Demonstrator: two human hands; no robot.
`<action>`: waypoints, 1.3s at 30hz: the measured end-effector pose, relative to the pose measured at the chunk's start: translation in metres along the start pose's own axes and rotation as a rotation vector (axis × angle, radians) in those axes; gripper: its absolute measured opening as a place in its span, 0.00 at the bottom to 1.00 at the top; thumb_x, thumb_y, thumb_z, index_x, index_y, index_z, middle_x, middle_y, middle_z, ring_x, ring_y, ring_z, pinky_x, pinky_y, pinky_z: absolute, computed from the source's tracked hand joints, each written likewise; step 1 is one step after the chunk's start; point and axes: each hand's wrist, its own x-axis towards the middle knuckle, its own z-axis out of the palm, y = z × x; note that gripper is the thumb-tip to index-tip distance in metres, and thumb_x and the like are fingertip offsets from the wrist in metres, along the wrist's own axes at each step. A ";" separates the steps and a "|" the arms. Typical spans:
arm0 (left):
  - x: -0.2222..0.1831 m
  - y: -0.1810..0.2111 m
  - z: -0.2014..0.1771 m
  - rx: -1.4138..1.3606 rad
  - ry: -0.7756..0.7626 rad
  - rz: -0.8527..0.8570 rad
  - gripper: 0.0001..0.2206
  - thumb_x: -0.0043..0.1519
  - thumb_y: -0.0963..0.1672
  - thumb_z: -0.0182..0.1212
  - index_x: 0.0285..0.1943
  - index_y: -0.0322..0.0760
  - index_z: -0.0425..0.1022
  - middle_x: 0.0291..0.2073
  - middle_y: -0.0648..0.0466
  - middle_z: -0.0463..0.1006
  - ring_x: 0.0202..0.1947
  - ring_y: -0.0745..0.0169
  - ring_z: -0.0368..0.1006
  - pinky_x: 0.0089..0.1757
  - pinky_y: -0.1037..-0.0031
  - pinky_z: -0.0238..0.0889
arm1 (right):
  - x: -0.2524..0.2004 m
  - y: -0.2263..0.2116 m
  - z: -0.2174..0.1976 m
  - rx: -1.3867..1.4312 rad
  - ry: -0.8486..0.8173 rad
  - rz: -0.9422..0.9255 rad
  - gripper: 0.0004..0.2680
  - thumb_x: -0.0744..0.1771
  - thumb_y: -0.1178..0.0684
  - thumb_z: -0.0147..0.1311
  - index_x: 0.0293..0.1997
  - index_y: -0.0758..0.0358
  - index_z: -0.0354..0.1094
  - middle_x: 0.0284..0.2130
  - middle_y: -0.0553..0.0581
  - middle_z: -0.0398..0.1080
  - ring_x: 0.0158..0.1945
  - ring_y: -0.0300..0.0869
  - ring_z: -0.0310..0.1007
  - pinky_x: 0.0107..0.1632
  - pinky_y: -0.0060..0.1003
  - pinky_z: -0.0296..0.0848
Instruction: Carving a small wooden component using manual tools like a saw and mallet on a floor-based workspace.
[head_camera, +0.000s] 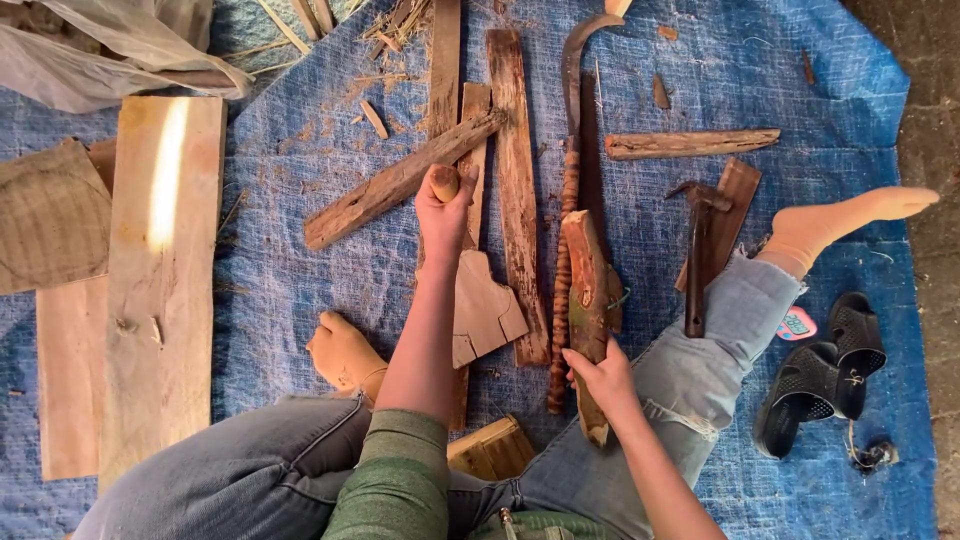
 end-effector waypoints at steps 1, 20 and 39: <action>0.000 0.002 -0.001 0.001 0.002 0.000 0.12 0.59 0.41 0.74 0.28 0.40 0.71 0.16 0.59 0.71 0.22 0.76 0.65 0.33 0.79 0.64 | 0.001 0.001 0.002 -0.001 -0.002 0.001 0.12 0.64 0.54 0.66 0.45 0.71 0.68 0.18 0.69 0.75 0.21 0.52 0.78 0.31 0.45 0.77; -0.010 0.009 0.003 -0.010 0.089 0.045 0.14 0.61 0.40 0.71 0.27 0.39 0.68 0.16 0.59 0.67 0.26 0.80 0.63 0.35 0.79 0.61 | 0.007 0.018 0.016 0.019 -0.016 -0.002 0.13 0.63 0.55 0.66 0.47 0.72 0.69 0.19 0.69 0.76 0.21 0.53 0.79 0.33 0.46 0.78; -0.026 -0.043 0.001 0.106 -0.017 0.046 0.15 0.56 0.39 0.71 0.23 0.39 0.66 0.14 0.58 0.66 0.28 0.77 0.60 0.30 0.75 0.60 | -0.012 -0.129 0.008 -0.248 0.189 -0.579 0.17 0.60 0.47 0.71 0.45 0.67 0.70 0.26 0.72 0.75 0.36 0.63 0.80 0.35 0.52 0.72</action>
